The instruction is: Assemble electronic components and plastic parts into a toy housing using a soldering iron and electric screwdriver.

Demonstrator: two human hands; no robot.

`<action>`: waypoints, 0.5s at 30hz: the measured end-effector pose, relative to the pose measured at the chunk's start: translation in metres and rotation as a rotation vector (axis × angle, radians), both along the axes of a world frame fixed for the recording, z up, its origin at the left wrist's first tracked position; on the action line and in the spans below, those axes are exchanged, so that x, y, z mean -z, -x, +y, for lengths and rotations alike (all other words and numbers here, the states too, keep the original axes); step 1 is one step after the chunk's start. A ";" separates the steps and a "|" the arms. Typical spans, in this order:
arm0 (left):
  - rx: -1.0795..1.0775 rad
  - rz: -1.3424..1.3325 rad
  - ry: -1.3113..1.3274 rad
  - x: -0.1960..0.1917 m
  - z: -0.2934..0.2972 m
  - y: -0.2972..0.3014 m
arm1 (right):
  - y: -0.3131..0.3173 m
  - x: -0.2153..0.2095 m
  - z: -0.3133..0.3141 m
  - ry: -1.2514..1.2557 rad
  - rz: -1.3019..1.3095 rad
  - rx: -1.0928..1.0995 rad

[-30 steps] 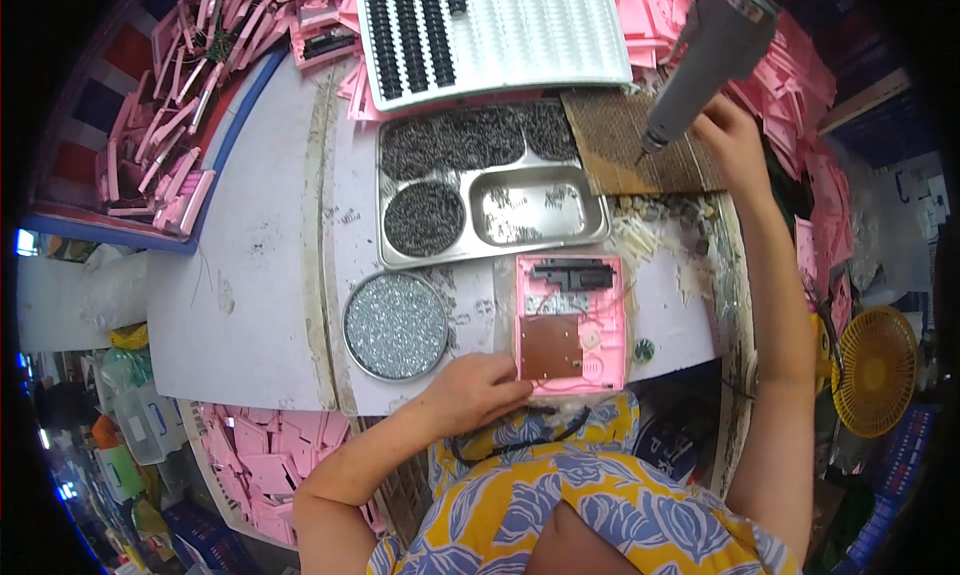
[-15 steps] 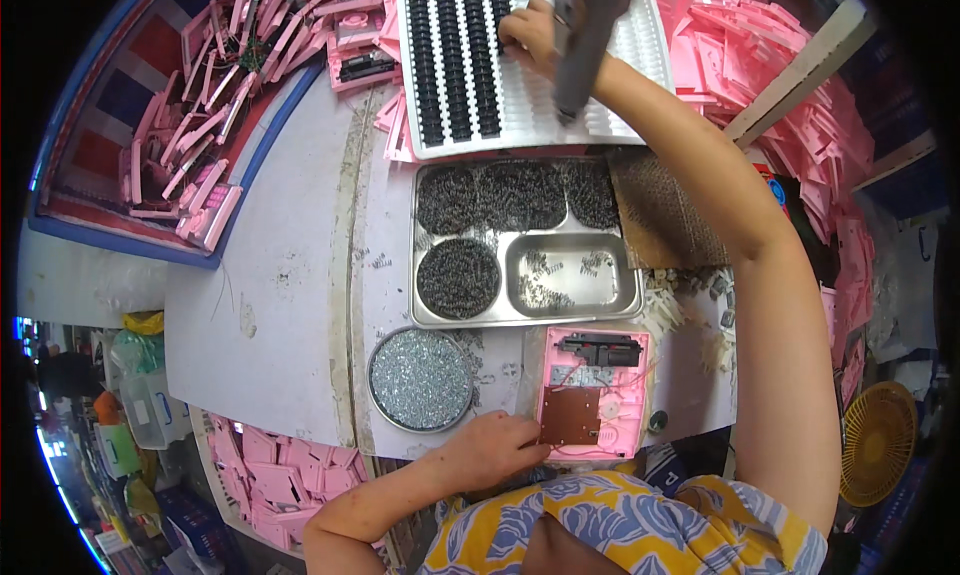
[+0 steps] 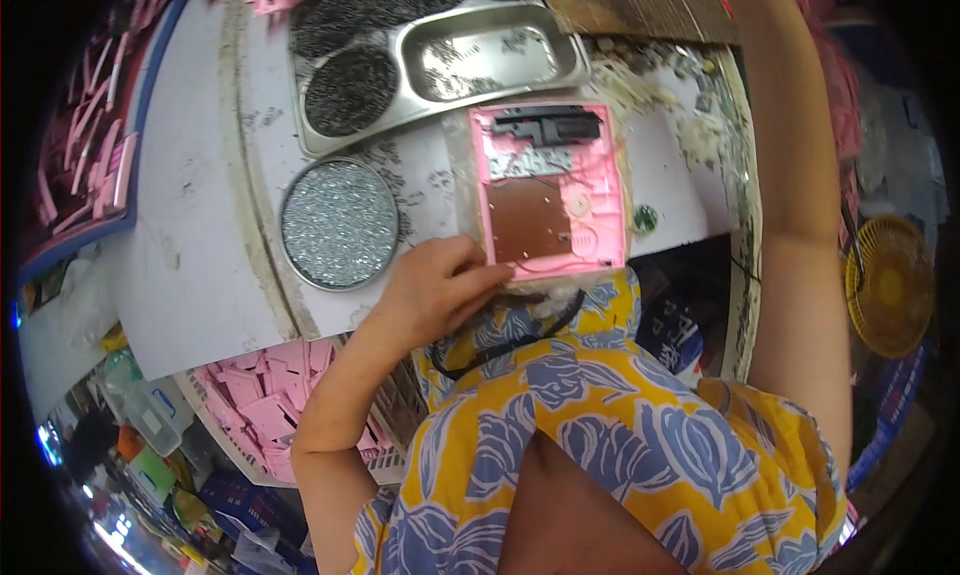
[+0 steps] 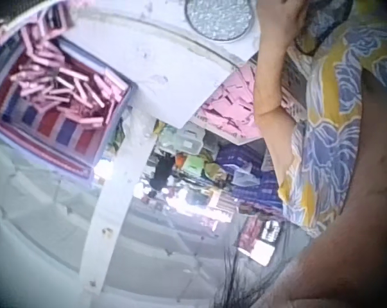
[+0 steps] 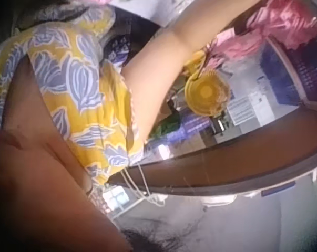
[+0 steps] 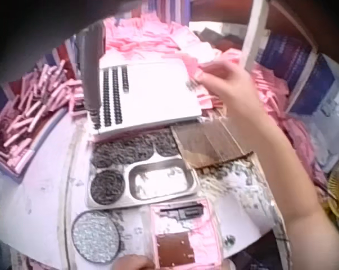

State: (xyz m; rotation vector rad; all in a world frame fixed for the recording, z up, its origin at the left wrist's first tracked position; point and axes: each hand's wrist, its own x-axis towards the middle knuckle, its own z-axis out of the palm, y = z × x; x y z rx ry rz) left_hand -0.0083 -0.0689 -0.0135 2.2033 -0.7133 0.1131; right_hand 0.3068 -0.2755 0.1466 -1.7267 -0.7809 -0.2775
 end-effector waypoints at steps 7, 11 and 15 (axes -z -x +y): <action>0.033 0.244 0.106 -0.015 0.002 0.000 | 0.243 0.093 -0.088 0.446 0.311 -0.005; -0.031 0.212 0.079 -0.010 -0.003 0.002 | 0.250 0.121 -0.075 0.581 0.070 0.068; -0.065 0.160 0.080 -0.007 -0.005 0.004 | 0.246 0.116 -0.072 0.626 -0.056 0.018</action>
